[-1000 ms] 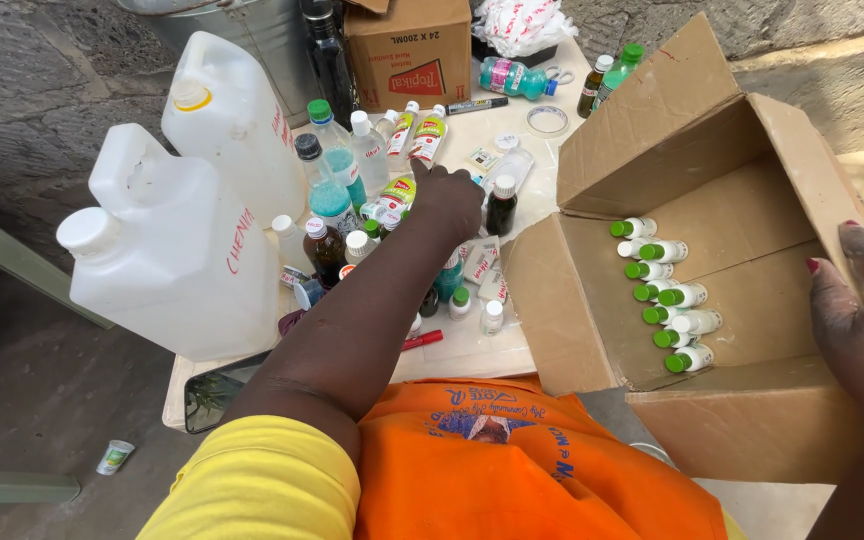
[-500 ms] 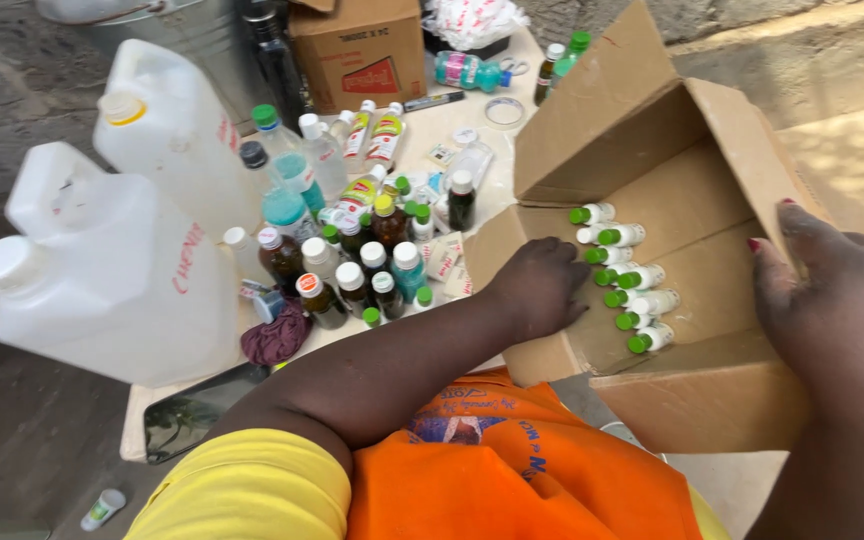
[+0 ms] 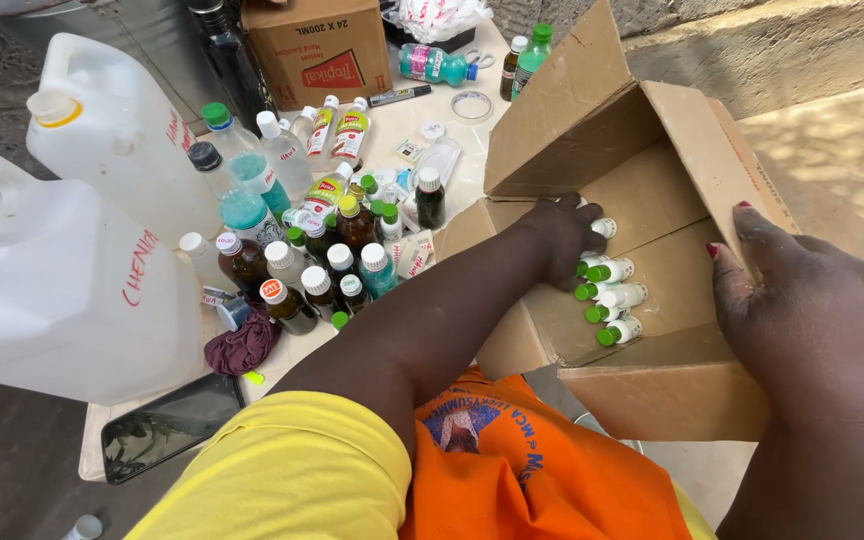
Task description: The person organizes small bottles with green caps from a cardboard box onto a table, then wipes the table surface with a cloth. They handle a green plastic bottle and a red marker, eventually writing on a small white bottle before placing it back on the table.
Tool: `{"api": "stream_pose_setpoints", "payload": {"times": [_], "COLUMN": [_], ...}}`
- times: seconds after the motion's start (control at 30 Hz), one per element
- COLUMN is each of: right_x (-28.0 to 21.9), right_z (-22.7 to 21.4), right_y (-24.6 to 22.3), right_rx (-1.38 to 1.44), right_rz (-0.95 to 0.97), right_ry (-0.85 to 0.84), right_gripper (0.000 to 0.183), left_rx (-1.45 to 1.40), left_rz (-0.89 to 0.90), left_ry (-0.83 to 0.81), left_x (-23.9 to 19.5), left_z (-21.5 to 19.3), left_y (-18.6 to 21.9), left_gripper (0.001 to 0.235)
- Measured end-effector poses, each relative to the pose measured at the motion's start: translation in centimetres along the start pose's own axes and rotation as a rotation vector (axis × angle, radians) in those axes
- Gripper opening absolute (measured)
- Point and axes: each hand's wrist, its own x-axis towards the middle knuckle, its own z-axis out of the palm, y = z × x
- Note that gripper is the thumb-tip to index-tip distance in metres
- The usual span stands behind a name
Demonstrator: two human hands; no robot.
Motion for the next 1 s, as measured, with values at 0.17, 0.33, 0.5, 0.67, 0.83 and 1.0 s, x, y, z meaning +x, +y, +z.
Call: {"api": "stream_pose_setpoints", "payload": {"times": [0.17,0.33,0.5,0.67,0.83,1.0], "right_x": [-0.1,-0.2,-0.1,-0.5,-0.3,-0.3], "right_z": [4.6,4.2,4.1,4.4,3.9,3.9], "right_y": [1.2,0.5,0.3,0.2,0.0,-0.3], "right_rx": [0.511,0.608,0.569,0.51,0.58,0.65], "right_rz": [-0.081,-0.086,-0.091,-0.101,-0.1,-0.09], "right_ry": [0.256,0.216,0.233,0.256,0.24,0.23], "right_gripper": [0.043,0.042,0.041,0.041,0.039,0.042], "left_rx": [0.143,0.108,0.011,-0.028,-0.019,0.026], "left_rz": [-0.013,-0.013,0.109,-0.018,0.044,0.082], "left_ry": [-0.027,0.027,0.12,0.126,0.144,0.278], "left_x": [-0.3,0.3,1.0,0.9,0.9,0.9], "left_z": [-1.4,0.5,2.4,2.4,2.4,3.8], "left_y": [0.6,-0.9,-1.4,-0.3,0.2,0.3], "left_gripper": [0.077,0.088,0.053,0.04,0.022,0.017]}}
